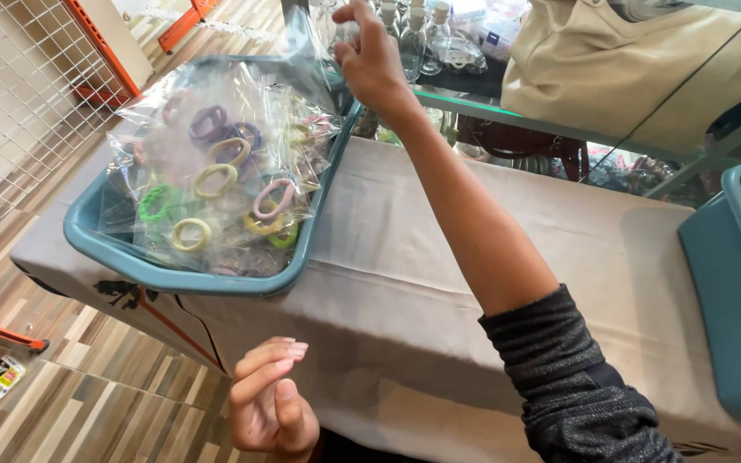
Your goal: Sorting and packaging colorful hair ties into small plastic bags.
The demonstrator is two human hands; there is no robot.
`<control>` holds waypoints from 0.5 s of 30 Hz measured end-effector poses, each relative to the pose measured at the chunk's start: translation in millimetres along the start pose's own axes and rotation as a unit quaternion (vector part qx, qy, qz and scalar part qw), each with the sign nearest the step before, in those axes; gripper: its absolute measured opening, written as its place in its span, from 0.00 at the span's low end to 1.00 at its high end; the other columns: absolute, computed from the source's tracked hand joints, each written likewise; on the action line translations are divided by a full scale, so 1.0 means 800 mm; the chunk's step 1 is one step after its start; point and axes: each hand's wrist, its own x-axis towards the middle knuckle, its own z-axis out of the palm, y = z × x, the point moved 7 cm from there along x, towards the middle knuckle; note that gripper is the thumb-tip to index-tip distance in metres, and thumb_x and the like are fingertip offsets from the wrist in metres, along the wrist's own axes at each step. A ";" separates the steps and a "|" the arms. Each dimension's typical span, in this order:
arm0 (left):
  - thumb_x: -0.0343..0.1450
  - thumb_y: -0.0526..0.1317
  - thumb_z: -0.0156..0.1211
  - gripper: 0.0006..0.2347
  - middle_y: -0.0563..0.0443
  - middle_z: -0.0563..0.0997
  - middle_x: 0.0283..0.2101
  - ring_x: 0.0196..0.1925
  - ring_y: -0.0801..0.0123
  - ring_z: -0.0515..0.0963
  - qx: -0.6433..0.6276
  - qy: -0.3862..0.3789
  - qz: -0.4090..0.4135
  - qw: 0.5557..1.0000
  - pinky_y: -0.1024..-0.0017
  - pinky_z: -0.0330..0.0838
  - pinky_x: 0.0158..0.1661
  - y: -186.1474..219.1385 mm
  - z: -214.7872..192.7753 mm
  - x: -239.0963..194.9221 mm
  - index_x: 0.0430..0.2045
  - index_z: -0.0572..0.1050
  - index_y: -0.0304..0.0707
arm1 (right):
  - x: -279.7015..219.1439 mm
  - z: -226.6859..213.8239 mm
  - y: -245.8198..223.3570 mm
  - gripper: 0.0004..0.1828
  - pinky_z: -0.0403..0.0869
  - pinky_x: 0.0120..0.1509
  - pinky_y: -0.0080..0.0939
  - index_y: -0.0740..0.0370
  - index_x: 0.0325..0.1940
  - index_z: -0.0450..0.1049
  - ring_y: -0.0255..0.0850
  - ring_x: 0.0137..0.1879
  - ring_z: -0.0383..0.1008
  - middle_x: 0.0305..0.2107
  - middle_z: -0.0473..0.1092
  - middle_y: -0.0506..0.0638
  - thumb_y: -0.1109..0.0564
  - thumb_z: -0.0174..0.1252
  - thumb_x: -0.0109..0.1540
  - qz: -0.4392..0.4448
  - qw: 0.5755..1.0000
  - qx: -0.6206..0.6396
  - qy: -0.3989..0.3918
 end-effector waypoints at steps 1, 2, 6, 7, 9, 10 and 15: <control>0.70 0.32 0.52 0.08 0.35 0.79 0.37 0.36 0.57 0.81 0.012 0.005 -0.011 1.000 0.61 0.80 0.44 -0.002 -0.008 -0.004 0.38 0.72 0.24 | 0.000 0.002 0.013 0.19 0.72 0.36 0.37 0.61 0.60 0.69 0.35 0.30 0.74 0.25 0.74 0.49 0.63 0.60 0.65 0.011 0.997 -0.070 0.006; 0.70 0.31 0.51 0.08 0.35 0.79 0.37 0.34 0.57 0.80 0.023 0.011 -0.021 0.999 0.61 0.80 0.44 -0.005 -0.015 -0.007 0.38 0.72 0.24 | 0.002 0.004 0.025 0.19 0.72 0.36 0.40 0.60 0.59 0.70 0.37 0.30 0.75 0.24 0.74 0.48 0.63 0.60 0.64 0.019 0.990 -0.141 0.012; 0.70 0.30 0.52 0.07 0.34 0.79 0.37 0.34 0.58 0.80 0.030 0.025 -0.045 0.998 0.62 0.80 0.43 -0.014 -0.032 -0.020 0.38 0.72 0.23 | -0.013 0.023 0.034 0.19 0.73 0.40 0.43 0.61 0.55 0.71 0.41 0.30 0.77 0.22 0.75 0.47 0.62 0.64 0.61 -0.001 0.988 -0.156 -0.017; 0.70 0.29 0.51 0.07 0.34 0.79 0.37 0.34 0.58 0.80 0.027 0.026 -0.060 0.998 0.63 0.80 0.43 -0.017 -0.033 -0.023 0.39 0.72 0.23 | -0.018 0.029 0.033 0.18 0.72 0.43 0.45 0.60 0.55 0.71 0.41 0.33 0.77 0.24 0.74 0.46 0.60 0.64 0.61 0.024 0.984 -0.171 -0.044; 0.70 0.29 0.51 0.07 0.34 0.79 0.37 0.35 0.57 0.80 0.025 0.028 -0.075 0.997 0.63 0.80 0.43 -0.018 -0.032 -0.020 0.39 0.72 0.22 | -0.026 0.037 0.030 0.18 0.71 0.47 0.47 0.58 0.55 0.71 0.42 0.37 0.77 0.27 0.74 0.45 0.58 0.64 0.61 0.050 0.979 -0.183 -0.072; 0.69 0.30 0.51 0.08 0.34 0.78 0.39 0.36 0.58 0.80 0.047 0.025 -0.052 0.997 0.63 0.80 0.45 -0.013 -0.028 -0.014 0.39 0.72 0.23 | -0.026 0.037 0.027 0.18 0.67 0.51 0.50 0.55 0.54 0.73 0.43 0.44 0.75 0.31 0.74 0.45 0.56 0.65 0.61 0.037 0.971 -0.228 -0.064; 0.69 0.32 0.50 0.08 0.35 0.76 0.42 0.41 0.57 0.78 0.140 0.000 0.011 0.990 0.64 0.78 0.47 0.000 -0.021 0.014 0.38 0.72 0.25 | -0.025 0.016 0.034 0.16 0.59 0.61 0.54 0.48 0.55 0.76 0.47 0.56 0.68 0.46 0.71 0.48 0.51 0.63 0.63 0.003 0.951 -0.307 -0.019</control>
